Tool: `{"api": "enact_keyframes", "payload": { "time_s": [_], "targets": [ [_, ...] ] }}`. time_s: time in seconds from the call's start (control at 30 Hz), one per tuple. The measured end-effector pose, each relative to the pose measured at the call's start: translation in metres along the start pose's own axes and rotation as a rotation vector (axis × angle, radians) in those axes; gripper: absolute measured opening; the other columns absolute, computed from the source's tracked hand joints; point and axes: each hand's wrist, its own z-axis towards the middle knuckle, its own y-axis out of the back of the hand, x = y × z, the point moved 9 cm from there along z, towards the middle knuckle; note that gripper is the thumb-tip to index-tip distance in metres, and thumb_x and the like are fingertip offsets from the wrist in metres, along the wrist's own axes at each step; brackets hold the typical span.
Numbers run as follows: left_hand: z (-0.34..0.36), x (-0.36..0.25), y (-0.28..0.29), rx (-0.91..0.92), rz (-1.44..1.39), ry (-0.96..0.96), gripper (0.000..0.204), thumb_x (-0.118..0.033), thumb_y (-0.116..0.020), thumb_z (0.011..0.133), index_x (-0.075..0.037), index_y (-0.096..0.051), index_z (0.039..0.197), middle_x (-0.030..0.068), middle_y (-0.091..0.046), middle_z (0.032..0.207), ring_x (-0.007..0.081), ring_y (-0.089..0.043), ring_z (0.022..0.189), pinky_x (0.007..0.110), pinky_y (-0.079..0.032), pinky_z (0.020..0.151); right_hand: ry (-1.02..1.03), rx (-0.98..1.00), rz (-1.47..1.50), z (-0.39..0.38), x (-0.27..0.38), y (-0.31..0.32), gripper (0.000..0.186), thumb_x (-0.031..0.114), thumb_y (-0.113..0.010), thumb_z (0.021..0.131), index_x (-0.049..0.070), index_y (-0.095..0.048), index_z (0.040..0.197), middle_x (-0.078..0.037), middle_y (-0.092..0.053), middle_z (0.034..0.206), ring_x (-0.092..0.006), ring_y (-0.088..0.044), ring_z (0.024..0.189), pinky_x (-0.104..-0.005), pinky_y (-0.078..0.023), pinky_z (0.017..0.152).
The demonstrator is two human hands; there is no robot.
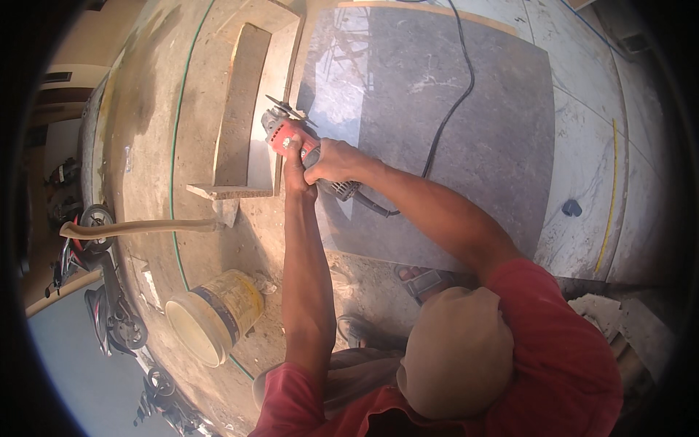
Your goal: The person uses an angle grinder to cut along the edge of a tile and then lifts the tile to check the progress.
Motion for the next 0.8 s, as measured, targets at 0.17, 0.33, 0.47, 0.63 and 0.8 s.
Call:
{"api": "enact_keyframes", "payload": {
  "time_s": [0.17,0.33,0.47,0.63,0.8],
  "targets": [
    [0.003,0.003,0.002,-0.001,0.009,0.022,0.058,-0.046,-0.072,0.083,-0.001,-0.058,0.116,0.0084,-0.064,0.099,0.0182,-0.064,0.087,0.033,-0.052,0.078,0.006,0.046,0.019,-0.006,0.005,0.000,0.085,0.037,-0.075,0.060,-0.019,-0.051,0.120,-0.031,-0.063,0.107,-0.0366,-0.064,0.100,-0.0382,-0.050,0.082],
    [0.002,0.000,0.002,-0.009,0.017,0.005,0.059,-0.046,-0.072,0.083,-0.001,-0.058,0.117,0.0088,-0.065,0.100,0.0185,-0.064,0.087,0.034,-0.052,0.079,0.002,0.083,0.028,-0.010,0.012,0.001,0.085,0.036,-0.075,0.061,-0.020,-0.051,0.119,-0.030,-0.063,0.106,-0.0365,-0.064,0.099,-0.0377,-0.050,0.082],
    [0.002,0.000,0.001,-0.005,0.029,0.032,0.060,-0.047,-0.072,0.083,0.000,-0.058,0.117,0.0094,-0.065,0.101,0.0194,-0.064,0.089,0.035,-0.052,0.081,-0.006,0.090,0.054,-0.009,0.010,-0.001,0.084,0.036,-0.075,0.061,-0.020,-0.051,0.118,-0.030,-0.064,0.105,-0.0355,-0.064,0.097,-0.0377,-0.051,0.080],
    [-0.002,-0.001,0.000,-0.015,0.031,0.009,0.059,-0.046,-0.071,0.084,0.000,-0.057,0.118,0.0097,-0.065,0.101,0.0196,-0.064,0.090,0.035,-0.052,0.082,0.003,0.045,0.028,-0.002,0.001,-0.005,0.075,0.034,-0.075,0.060,-0.016,-0.055,0.114,-0.026,-0.066,0.098,-0.0336,-0.065,0.090,-0.0371,-0.051,0.077],
    [0.002,0.004,0.002,0.023,0.048,0.044,0.062,-0.047,-0.071,0.083,0.000,-0.056,0.121,0.0099,-0.064,0.104,0.0197,-0.064,0.091,0.034,-0.052,0.082,0.042,0.003,0.042,0.015,-0.015,-0.013,0.055,0.029,-0.074,0.062,-0.006,-0.065,0.103,-0.019,-0.068,0.088,-0.0299,-0.066,0.083,-0.0366,-0.050,0.074]
  ]
}}
